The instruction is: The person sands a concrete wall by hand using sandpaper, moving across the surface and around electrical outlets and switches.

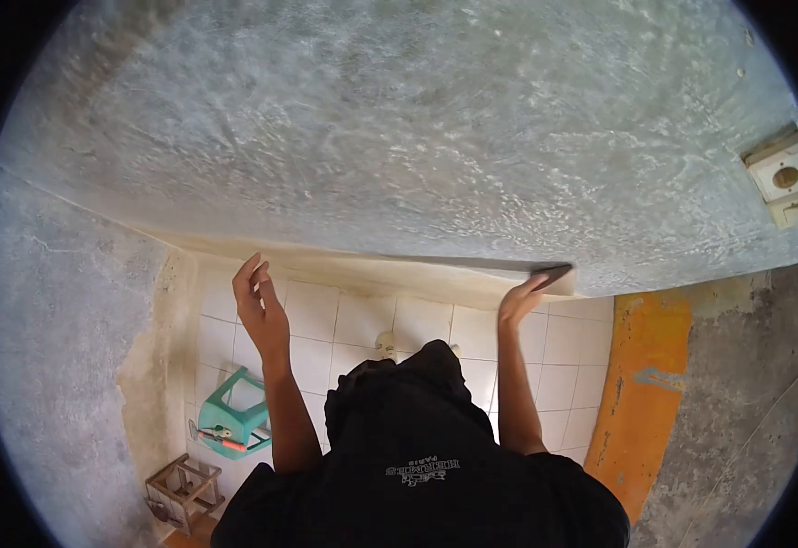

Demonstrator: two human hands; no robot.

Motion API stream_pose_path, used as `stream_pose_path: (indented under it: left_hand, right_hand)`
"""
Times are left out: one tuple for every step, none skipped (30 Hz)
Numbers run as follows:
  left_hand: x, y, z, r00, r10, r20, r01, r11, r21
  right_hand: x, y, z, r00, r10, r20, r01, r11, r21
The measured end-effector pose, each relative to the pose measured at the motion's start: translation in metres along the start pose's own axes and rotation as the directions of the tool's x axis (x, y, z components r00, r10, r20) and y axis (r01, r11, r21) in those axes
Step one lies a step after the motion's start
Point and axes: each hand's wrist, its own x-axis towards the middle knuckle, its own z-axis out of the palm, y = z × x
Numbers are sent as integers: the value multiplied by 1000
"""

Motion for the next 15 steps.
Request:
stream_pose_path:
  left_hand:
    - [2, -2, 1, 1000, -10, 6, 10, 1000, -3]
    - [3, -2, 5, 999, 20, 31, -20, 1000, -10]
    - [6, 0, 9, 998, 47, 53, -46, 999, -14]
    - [8, 3, 12, 995, 73, 71, -72, 997, -19]
    - [9, 8, 17, 994, 70, 82, -63, 995, -80]
    - [9, 17, 24, 993, 70, 93, -57, 988, -141]
    - [11, 26, 31, 992, 74, 105, -52, 978, -202]
    - [13, 38, 38, 992, 65, 109, -38, 970, -240]
    - [13, 51, 43, 992, 55, 117, -20, 960, -278]
    - [13, 58, 48, 991, 44, 128, -2, 948, -318]
    - [14, 59, 51, 987, 51, 151, 4, 940, -341]
    - [15, 59, 53, 983, 57, 173, 9, 932, -363]
    - [17, 59, 55, 979, 65, 191, 13, 923, -385]
    - [18, 61, 55, 978, 65, 200, 18, 922, -386]
    - [19, 64, 54, 977, 61, 205, 23, 922, -387]
  right_hand:
    - [15, -25, -6, 996, 45, -77, -40, 997, 65]
    - [28, -47, -11, 991, 41, -129, -31, 996, 78]
    - [41, -65, -16, 986, -17, -163, 30, 997, 75]
    - [52, -74, -17, 978, -76, -194, 91, 993, 71]
    - [62, -68, -17, 986, -86, -144, 108, 983, 150]
    - [64, -83, -13, 963, -234, -136, 252, 958, 136]
    - [66, -99, -10, 918, -377, -126, 391, 911, 129]
    - [54, -136, -3, 772, -623, -126, 630, 776, 18]
    - [43, -135, 3, 671, -738, 63, 738, 674, 36]
    - [32, -129, 8, 529, -812, 246, 825, 560, 78]
    - [13, -126, 17, 456, -785, 419, 841, 534, 85]
    - [-4, -116, 23, 366, -730, 577, 855, 508, 100]
    - [-13, -93, 25, 420, -622, 661, 788, 611, 75]
    - [-25, -61, 30, 453, -503, 736, 712, 701, 41]
    - [-35, -11, 30, 548, -494, 675, 727, 680, -92]
